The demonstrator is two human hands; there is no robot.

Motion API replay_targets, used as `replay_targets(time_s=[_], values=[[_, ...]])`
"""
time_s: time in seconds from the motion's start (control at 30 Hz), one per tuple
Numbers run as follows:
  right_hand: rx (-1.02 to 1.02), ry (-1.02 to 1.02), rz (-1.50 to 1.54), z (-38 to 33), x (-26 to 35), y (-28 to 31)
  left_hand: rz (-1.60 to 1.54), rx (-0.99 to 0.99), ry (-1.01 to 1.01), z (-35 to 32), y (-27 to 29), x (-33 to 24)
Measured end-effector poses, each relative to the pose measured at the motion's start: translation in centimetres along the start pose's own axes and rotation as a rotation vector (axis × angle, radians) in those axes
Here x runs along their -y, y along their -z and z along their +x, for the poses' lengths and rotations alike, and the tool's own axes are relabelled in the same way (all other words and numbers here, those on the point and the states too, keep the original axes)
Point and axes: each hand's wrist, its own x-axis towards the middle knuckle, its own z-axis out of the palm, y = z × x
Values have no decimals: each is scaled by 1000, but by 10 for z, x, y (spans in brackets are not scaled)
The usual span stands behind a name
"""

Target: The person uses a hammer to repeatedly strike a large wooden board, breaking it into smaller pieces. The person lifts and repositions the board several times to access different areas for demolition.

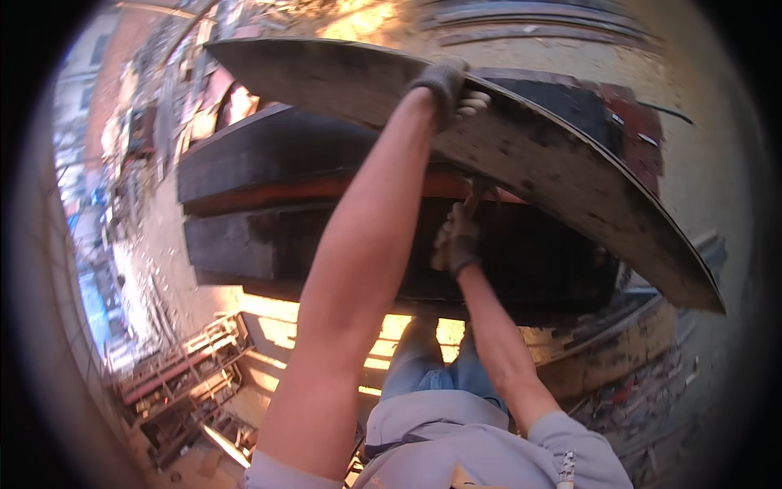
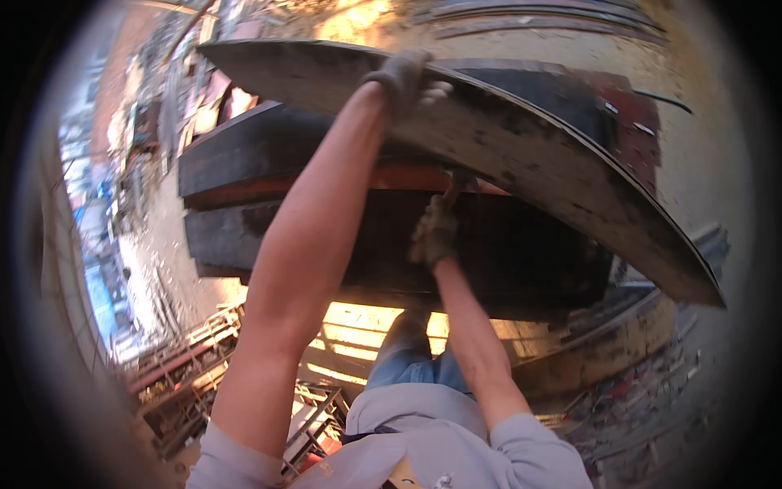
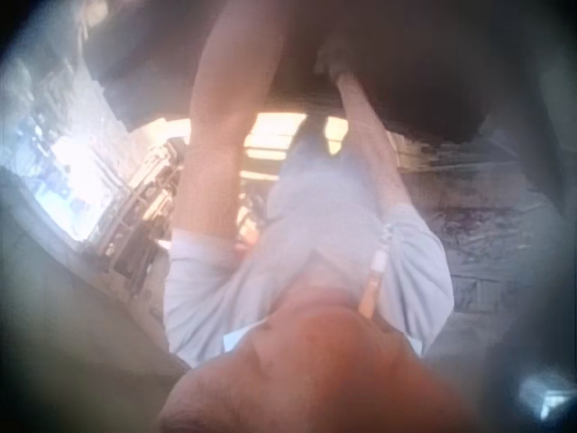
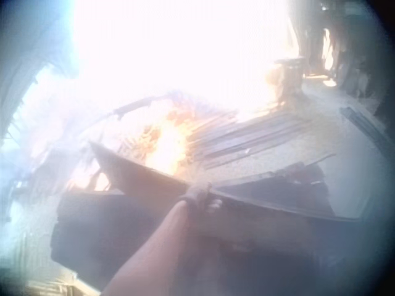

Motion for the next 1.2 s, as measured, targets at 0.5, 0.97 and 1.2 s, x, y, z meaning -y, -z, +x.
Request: replay_targets(time_s=[0.5,0.97,1.2], values=[[-82,-317,68,-156,-49,240,-173,35,63,-127,43,148],[-559,160,12,-273,-103,367,-802,395,306,-179,164,508],[-384,225,-496,-283,-199,183,-893,210,-61,-254,311,574]])
